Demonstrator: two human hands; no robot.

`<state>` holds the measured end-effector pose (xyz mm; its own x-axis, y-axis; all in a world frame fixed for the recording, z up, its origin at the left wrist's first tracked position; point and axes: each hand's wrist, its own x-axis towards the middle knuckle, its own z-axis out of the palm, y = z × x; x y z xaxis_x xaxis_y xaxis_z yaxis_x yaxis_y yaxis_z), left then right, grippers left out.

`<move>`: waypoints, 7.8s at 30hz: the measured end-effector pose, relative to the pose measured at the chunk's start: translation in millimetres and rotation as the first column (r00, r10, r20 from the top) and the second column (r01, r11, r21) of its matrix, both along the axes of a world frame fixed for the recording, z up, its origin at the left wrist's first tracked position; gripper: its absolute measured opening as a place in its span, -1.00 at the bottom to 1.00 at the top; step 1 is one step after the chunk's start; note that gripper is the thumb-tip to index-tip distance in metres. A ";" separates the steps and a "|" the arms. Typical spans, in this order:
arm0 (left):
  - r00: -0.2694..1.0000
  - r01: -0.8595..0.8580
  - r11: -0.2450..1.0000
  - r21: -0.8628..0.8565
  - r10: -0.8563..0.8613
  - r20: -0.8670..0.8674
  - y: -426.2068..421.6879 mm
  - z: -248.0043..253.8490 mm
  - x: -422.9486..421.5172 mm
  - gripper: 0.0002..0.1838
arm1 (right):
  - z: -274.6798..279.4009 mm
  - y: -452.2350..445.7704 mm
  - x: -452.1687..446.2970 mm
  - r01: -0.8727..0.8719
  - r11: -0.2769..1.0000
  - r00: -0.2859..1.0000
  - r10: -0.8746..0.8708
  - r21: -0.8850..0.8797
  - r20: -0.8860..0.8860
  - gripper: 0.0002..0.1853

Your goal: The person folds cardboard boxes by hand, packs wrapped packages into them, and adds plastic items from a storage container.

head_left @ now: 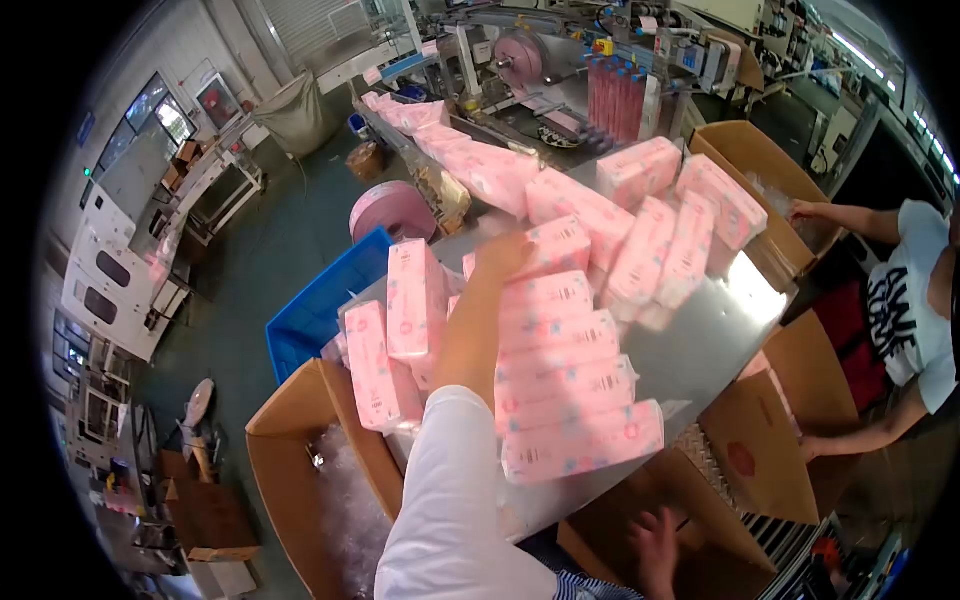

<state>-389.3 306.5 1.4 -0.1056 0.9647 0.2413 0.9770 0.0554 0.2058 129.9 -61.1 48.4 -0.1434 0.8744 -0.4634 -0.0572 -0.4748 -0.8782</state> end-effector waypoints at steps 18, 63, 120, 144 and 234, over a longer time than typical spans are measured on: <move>0.540 0.049 0.791 -0.609 0.492 0.683 -288.0 59.8 1.4 -0.35 | 12.6 234.9 -70.9 -0.324 0.942 0.919 0.336 -0.092 0.204 -0.34; 0.638 0.553 0.087 -0.829 0.595 0.488 -226.6 -46.8 402.6 -0.63 | -77.3 33.8 330.1 -0.186 0.899 0.857 0.346 -0.398 0.382 -0.62; -0.033 -0.614 0.251 -0.748 0.939 0.343 -692.3 -137.2 75.0 -0.65 | -163.9 10.6 24.7 -0.843 0.419 0.162 0.796 -0.338 0.583 -0.73; -0.634 -0.408 0.882 -0.237 -0.086 0.768 -525.7 88.8 161.2 -0.73 | -47.3 26.5 -12.9 -0.722 0.619 0.691 0.630 0.309 0.353 -0.76; 0.889 0.254 0.691 -0.677 0.109 0.444 -174.5 75.8 154.6 -0.32 | 17.8 100.7 -116.1 -0.124 0.992 0.967 0.112 -0.039 -0.230 -0.15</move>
